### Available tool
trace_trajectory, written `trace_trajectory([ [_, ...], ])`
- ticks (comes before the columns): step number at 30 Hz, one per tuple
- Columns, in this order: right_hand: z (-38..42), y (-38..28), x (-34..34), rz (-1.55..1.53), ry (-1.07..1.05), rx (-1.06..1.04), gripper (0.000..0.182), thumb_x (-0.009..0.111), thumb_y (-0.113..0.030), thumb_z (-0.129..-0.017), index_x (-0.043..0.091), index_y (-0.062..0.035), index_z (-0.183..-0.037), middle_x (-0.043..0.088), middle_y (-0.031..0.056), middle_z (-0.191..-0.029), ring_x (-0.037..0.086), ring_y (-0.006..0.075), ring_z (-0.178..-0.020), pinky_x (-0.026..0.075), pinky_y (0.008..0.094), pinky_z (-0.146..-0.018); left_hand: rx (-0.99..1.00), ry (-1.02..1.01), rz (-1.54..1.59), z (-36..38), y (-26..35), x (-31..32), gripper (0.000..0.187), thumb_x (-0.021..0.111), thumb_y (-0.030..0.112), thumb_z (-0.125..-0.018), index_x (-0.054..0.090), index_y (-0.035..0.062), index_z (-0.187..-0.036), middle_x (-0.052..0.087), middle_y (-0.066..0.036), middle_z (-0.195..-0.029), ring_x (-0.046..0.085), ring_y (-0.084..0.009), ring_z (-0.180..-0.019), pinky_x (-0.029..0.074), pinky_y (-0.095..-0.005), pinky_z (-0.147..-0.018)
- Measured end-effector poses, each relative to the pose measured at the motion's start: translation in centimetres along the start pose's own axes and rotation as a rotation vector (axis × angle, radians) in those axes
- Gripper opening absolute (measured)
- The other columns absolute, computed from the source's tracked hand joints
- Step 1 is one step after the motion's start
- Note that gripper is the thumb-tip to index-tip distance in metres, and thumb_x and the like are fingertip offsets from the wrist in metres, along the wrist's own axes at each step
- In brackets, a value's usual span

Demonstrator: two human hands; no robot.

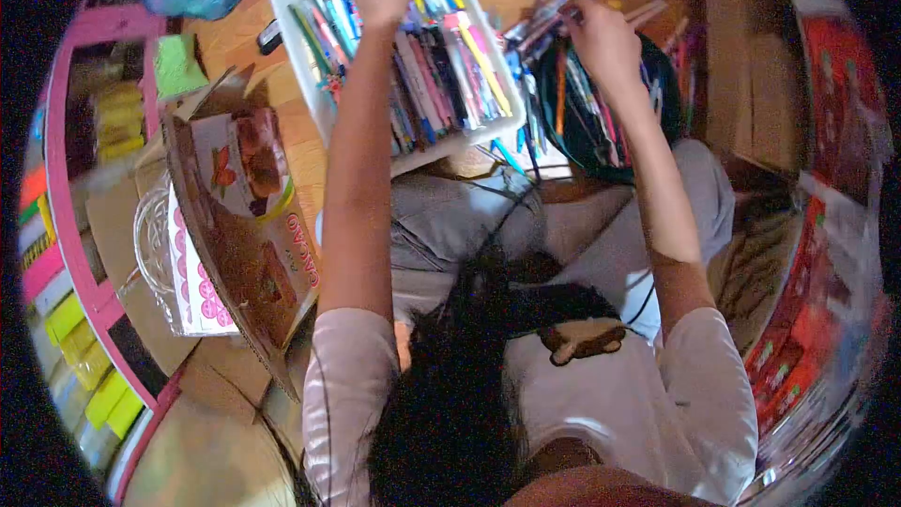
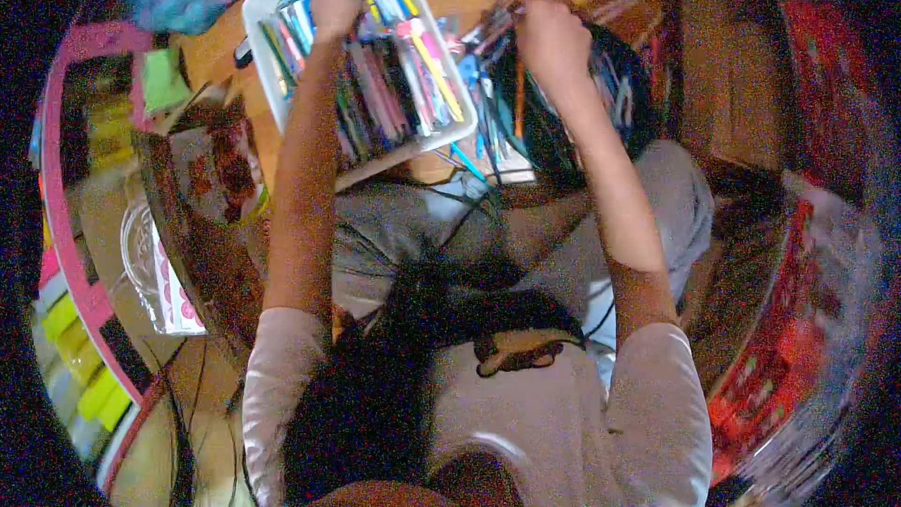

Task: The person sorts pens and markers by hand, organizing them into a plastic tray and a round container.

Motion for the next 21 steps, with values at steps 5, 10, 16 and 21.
trace_trajectory([
  [5, 6.8, 11.8, 0.8, -0.122, -0.066, 0.240, 0.038, 0.058, -0.036, -0.075, 0.057, -0.0054, -0.098, 0.060, 0.0183, -0.085, 0.058, 0.0331, -0.081, 0.046, 0.0409, -0.071, 0.048, 0.089, -0.113, 2.6, 4.1, -3.1, 0.036, 0.062, 0.032, -0.071, 0.061, -0.0037, -0.071, 0.060, -0.022, -0.075, 0.057, -0.0369, -0.077, 0.042, -0.0409, -0.076],
  [10, 10.5, 11.6, 2.1, 0.004, -0.173, 0.301, 0.062, 0.064, -0.050, -0.066, 0.053, 0.0034, -0.095, 0.053, 0.0240, -0.095, 0.056, 0.0364, -0.086, 0.046, 0.0422, -0.074, 0.027, 0.052, 0.162, 7.1, 10.3, -3.1, 0.032, 0.054, 0.032, -0.075, 0.062, 0.0012, -0.073, 0.060, -0.020, -0.077, 0.058, -0.0354, -0.077, 0.044, -0.0406, -0.074],
  [16, 9.7, 10.8, 4.9, -0.057, -0.118, 0.226, 0.046, 0.064, -0.042, -0.068, 0.057, 0.0001, -0.086, 0.058, 0.0203, -0.084, 0.059, 0.0334, -0.079, 0.048, 0.0424, -0.067, 0.213, 0.025, 0.328, 16.6, 17.2, -2.5, 0.022, 0.056, 0.024, -0.076, 0.061, 0.0023, -0.077, 0.060, -0.015, -0.070, 0.060, -0.0278, -0.066, 0.047, -0.0331, -0.061],
  [21, 9.5, 11.5, 5.1, -0.171, 0.020, 0.135, 0.036, 0.069, -0.033, -0.063, 0.060, -0.0008, -0.075, 0.060, 0.0201, -0.078, 0.059, 0.0338, -0.075, 0.047, 0.0403, -0.067, 0.113, -0.195, 0.566, 20.2, 15.1, -1.4, 0.020, 0.058, 0.021, -0.078, 0.060, 0.0013, -0.079, 0.060, -0.011, -0.067, 0.060, -0.0222, -0.060, 0.046, -0.0297, -0.058],
])
Point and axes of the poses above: each hand's wrist, its own z-axis away from the middle knuckle, its own x-axis out of the palm, y = z × x, the point moved 9 cm from there along -z, towards the middle knuckle
